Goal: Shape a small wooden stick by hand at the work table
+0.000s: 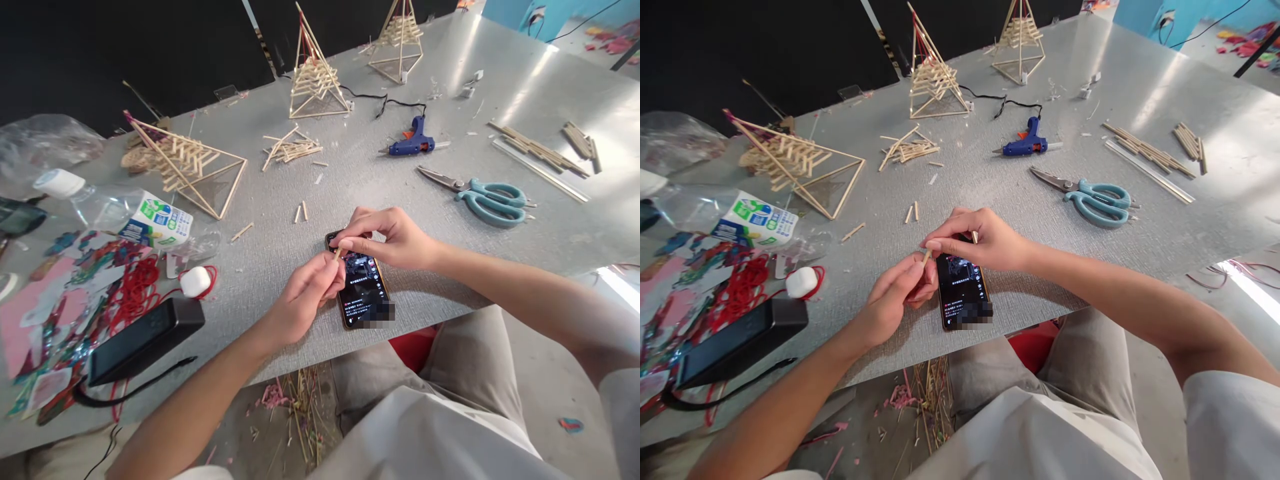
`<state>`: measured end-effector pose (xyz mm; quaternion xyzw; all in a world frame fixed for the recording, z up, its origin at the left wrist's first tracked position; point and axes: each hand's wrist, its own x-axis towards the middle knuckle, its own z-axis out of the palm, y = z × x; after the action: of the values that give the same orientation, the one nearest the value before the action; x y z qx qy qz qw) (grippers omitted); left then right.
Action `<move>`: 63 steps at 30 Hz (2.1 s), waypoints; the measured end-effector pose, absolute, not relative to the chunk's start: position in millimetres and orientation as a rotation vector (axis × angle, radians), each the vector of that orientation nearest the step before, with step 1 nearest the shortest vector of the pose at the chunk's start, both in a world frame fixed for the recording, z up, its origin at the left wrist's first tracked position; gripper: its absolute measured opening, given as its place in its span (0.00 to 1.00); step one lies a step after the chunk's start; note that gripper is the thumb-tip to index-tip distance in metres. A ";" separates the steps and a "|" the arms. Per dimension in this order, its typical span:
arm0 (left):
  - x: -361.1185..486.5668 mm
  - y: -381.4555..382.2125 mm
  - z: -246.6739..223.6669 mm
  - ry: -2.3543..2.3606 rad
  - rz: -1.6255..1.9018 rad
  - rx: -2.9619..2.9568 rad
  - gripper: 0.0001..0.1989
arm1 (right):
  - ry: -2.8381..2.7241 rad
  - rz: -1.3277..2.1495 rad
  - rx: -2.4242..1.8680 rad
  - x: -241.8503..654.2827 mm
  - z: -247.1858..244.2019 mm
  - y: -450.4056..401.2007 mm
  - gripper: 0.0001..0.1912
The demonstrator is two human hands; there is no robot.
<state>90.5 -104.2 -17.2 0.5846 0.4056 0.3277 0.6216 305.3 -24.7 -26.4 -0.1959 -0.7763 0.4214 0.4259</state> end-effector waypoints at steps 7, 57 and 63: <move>88.3 -86.7 -13.9 1.168 1.104 1.335 0.15 | -2.255 0.512 -0.423 318.5 -33.4 -6.5 0.18; 77.5 -85.0 -12.7 1.208 1.241 1.804 0.11 | -1.582 1.488 -0.759 302.3 -26.6 -17.4 0.31; 79.4 -90.0 -12.1 1.207 1.258 1.912 0.09 | -1.575 1.479 -0.777 297.6 -22.8 -20.4 0.30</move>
<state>79.4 -90.0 -12.1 0.7108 0.4485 0.4678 0.2734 297.6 -20.4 -22.8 -0.3086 -0.6256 0.5873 0.4104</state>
